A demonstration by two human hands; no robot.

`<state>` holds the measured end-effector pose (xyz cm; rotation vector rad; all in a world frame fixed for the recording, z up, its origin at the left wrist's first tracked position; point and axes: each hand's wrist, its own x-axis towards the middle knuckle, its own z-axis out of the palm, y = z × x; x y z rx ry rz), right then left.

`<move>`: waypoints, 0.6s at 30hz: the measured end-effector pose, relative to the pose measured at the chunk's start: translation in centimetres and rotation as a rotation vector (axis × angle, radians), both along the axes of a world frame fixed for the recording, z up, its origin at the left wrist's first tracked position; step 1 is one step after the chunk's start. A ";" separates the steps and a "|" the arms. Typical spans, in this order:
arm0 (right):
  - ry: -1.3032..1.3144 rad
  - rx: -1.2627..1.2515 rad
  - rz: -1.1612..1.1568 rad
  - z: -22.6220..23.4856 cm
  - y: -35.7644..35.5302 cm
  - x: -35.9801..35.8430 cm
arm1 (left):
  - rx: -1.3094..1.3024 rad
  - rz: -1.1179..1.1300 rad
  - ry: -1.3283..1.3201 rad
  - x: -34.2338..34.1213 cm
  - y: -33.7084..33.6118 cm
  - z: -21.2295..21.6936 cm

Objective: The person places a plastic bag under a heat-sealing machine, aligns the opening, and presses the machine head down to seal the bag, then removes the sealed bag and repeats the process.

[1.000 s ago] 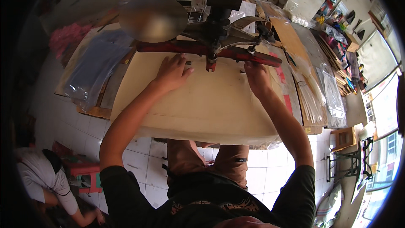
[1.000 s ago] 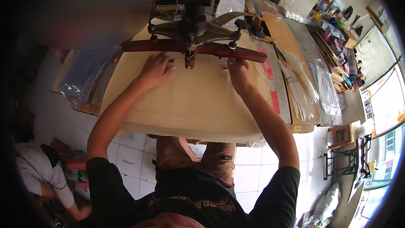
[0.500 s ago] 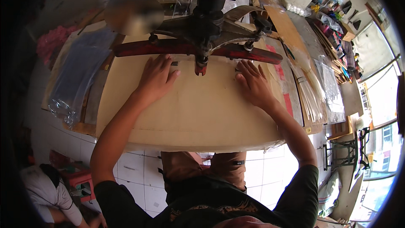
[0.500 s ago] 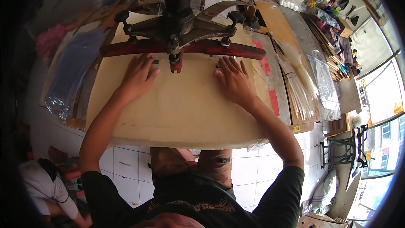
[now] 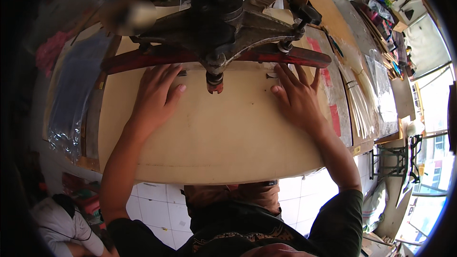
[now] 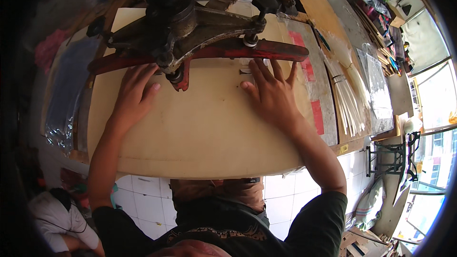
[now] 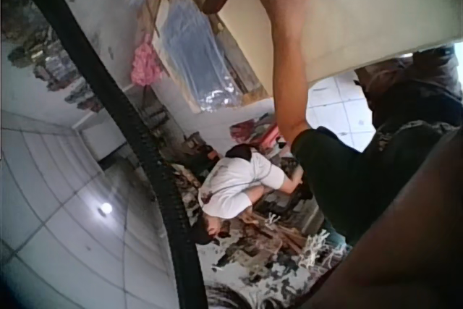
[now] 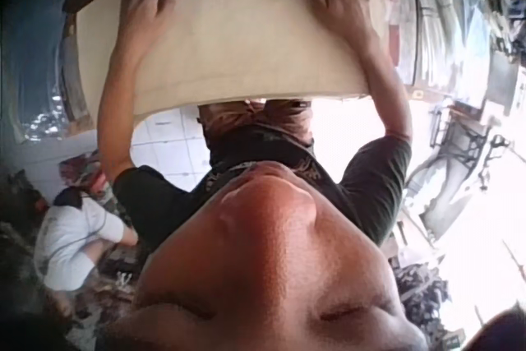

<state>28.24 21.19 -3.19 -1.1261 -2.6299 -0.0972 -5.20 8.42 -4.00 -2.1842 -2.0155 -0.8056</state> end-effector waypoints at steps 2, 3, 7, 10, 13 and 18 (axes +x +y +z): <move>0.003 -0.001 0.006 0.3 -0.2 0.1 | 0.005 0.010 -0.007 0.0 -0.1 0.0; 0.010 0.001 0.011 0.4 -0.2 0.0 | 0.005 0.016 -0.023 0.0 0.0 0.0; -0.011 0.063 0.030 0.0 -0.2 0.0 | 0.007 0.034 0.007 0.0 0.0 -0.2; 0.006 0.084 0.028 0.0 -0.2 -0.2 | -0.004 0.004 -0.045 0.1 0.0 0.3; 0.034 0.059 0.029 0.3 -0.2 -0.2 | -0.017 -0.009 -0.084 0.1 0.1 0.5; 0.065 0.017 0.030 0.4 -0.2 0.0 | 0.011 0.002 0.057 0.0 0.0 0.1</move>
